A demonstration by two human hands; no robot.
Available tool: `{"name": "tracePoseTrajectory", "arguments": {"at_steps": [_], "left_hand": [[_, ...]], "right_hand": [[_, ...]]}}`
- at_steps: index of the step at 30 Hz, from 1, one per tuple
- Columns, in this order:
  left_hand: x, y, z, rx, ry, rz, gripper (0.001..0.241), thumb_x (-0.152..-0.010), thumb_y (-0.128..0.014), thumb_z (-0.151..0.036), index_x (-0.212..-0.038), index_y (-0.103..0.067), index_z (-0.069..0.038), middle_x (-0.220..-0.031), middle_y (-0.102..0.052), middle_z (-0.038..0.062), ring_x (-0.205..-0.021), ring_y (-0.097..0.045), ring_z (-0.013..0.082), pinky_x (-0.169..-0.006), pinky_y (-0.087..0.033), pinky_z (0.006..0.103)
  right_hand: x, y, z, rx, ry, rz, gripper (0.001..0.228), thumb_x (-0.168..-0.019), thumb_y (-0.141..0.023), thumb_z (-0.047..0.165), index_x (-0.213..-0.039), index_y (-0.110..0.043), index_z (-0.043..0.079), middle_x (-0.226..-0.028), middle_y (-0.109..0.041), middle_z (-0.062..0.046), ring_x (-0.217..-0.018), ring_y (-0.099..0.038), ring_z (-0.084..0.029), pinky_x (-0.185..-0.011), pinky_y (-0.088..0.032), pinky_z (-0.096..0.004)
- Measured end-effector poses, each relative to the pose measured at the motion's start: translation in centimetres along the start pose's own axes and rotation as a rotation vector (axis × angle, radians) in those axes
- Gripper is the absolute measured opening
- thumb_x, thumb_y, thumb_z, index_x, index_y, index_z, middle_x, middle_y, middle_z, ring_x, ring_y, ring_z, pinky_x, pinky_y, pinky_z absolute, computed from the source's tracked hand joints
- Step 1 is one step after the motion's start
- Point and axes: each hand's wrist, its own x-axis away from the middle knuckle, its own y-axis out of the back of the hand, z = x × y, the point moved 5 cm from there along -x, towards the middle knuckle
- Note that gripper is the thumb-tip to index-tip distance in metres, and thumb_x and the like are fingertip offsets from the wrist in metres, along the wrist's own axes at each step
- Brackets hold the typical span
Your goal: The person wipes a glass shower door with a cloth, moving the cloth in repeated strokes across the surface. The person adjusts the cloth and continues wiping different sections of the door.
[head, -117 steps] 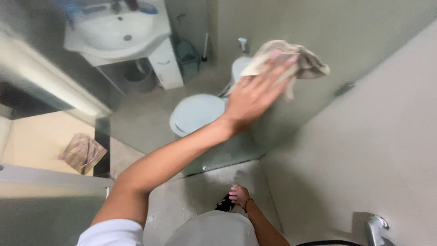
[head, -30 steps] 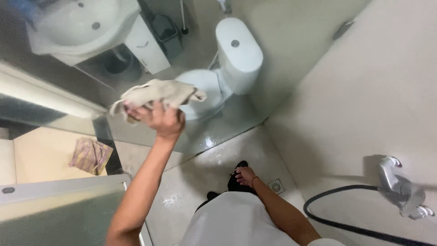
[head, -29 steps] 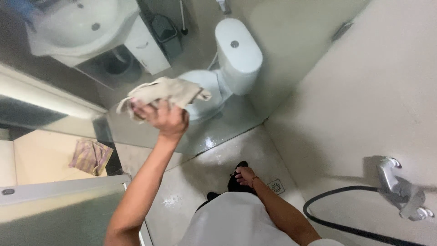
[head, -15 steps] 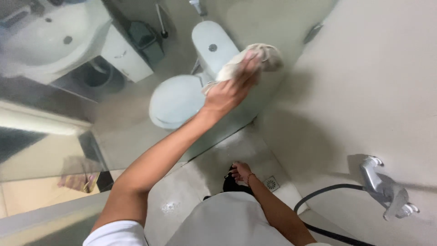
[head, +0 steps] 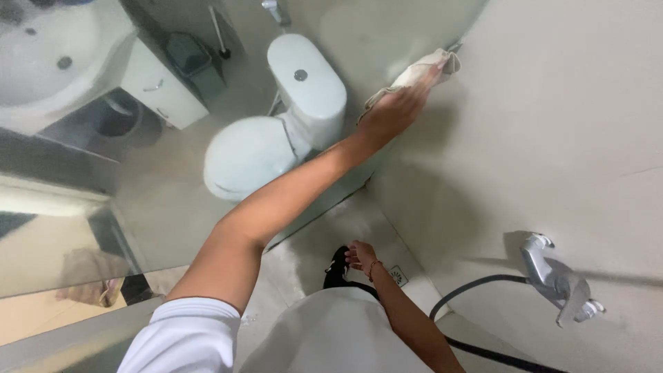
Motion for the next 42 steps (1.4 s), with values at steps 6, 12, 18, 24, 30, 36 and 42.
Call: {"name": "tracePoseTrajectory", "arguments": {"at_steps": [6, 12, 18, 24, 30, 36, 42], "left_hand": [[0.0, -1.3, -1.2, 0.122, 0.066, 0.011, 0.024, -0.1, -0.055, 0.009, -0.114, -0.07, -0.001, -0.165, -0.031, 0.022, -0.118, -0.059, 0.0176, -0.085, -0.038, 0.0265], [1.9, -1.9, -1.7, 0.323, 0.009, 0.182, 0.051, -0.103, -0.061, -0.003, -0.153, -0.052, -0.004, -0.169, -0.018, 0.019, -0.107, -0.056, 0.0197, -0.093, -0.046, 0.0274], [6.4, 2.0, 2.5, 0.348, 0.034, 0.151, 0.038, -0.104, -0.058, -0.011, -0.139, -0.066, 0.0, -0.169, -0.018, 0.023, -0.13, -0.05, 0.0256, -0.1, -0.04, 0.032], [12.3, 3.1, 3.4, 0.474, 0.185, 0.281, 0.049, -0.115, -0.038, -0.013, -0.163, -0.031, -0.006, -0.171, -0.023, 0.009, -0.156, -0.029, 0.0191, -0.127, -0.019, 0.0405], [20.6, 10.7, 11.7, 0.356, 0.235, 0.029, 0.043, -0.114, -0.042, -0.016, -0.155, -0.045, -0.006, -0.168, -0.03, 0.012, -0.153, -0.035, 0.0262, -0.112, -0.037, 0.0423], [30.6, 17.1, 17.8, 0.266, 0.365, 0.075, 0.037, -0.112, -0.051, -0.027, -0.149, -0.055, -0.023, -0.165, -0.041, 0.001, -0.149, -0.044, 0.0163, -0.096, -0.041, 0.0311], [41.9, 20.4, 20.5, 0.137, 0.484, 0.082, 0.028, -0.11, -0.048, -0.03, -0.13, -0.066, -0.038, -0.143, -0.065, -0.001, -0.13, -0.063, 0.0274, -0.077, -0.045, 0.0354]], "right_hand": [[1.7, -1.1, 0.4, 0.009, 0.027, 0.013, 0.03, -0.096, -0.059, 0.028, -0.108, -0.066, 0.002, -0.094, -0.071, -0.011, -0.07, -0.064, -0.02, -0.064, -0.051, -0.034], [2.8, -2.0, 0.0, 0.026, 0.078, 0.035, 0.034, -0.098, -0.055, 0.031, -0.113, -0.065, 0.002, -0.096, -0.073, -0.012, -0.068, -0.064, -0.02, -0.061, -0.054, -0.035], [4.6, -3.8, -1.5, 0.065, 0.035, 0.039, 0.029, -0.092, -0.06, 0.028, -0.104, -0.069, 0.003, -0.093, -0.072, -0.01, -0.071, -0.064, -0.02, -0.062, -0.051, -0.034], [-0.4, -4.7, -5.0, 0.142, 0.041, 0.079, 0.049, -0.088, -0.066, 0.038, -0.123, -0.063, 0.004, -0.1, -0.075, -0.01, -0.082, -0.074, -0.024, -0.07, -0.064, -0.036], [-1.9, -7.0, -7.0, 0.266, 0.037, 0.117, 0.047, -0.096, -0.057, 0.041, -0.127, -0.065, 0.005, -0.112, -0.075, -0.017, -0.09, -0.076, -0.032, -0.071, -0.065, -0.042], [-5.6, -8.2, -10.6, 0.36, 0.045, 0.221, 0.048, -0.094, -0.066, 0.041, -0.12, -0.069, 0.001, -0.108, -0.075, -0.019, -0.086, -0.074, -0.034, -0.065, -0.065, -0.043], [-3.7, -8.0, -11.3, 0.477, -0.043, 0.261, 0.049, -0.093, -0.064, 0.041, -0.124, -0.065, 0.003, -0.111, -0.074, -0.016, -0.094, -0.072, -0.031, -0.075, -0.063, -0.04]]}}
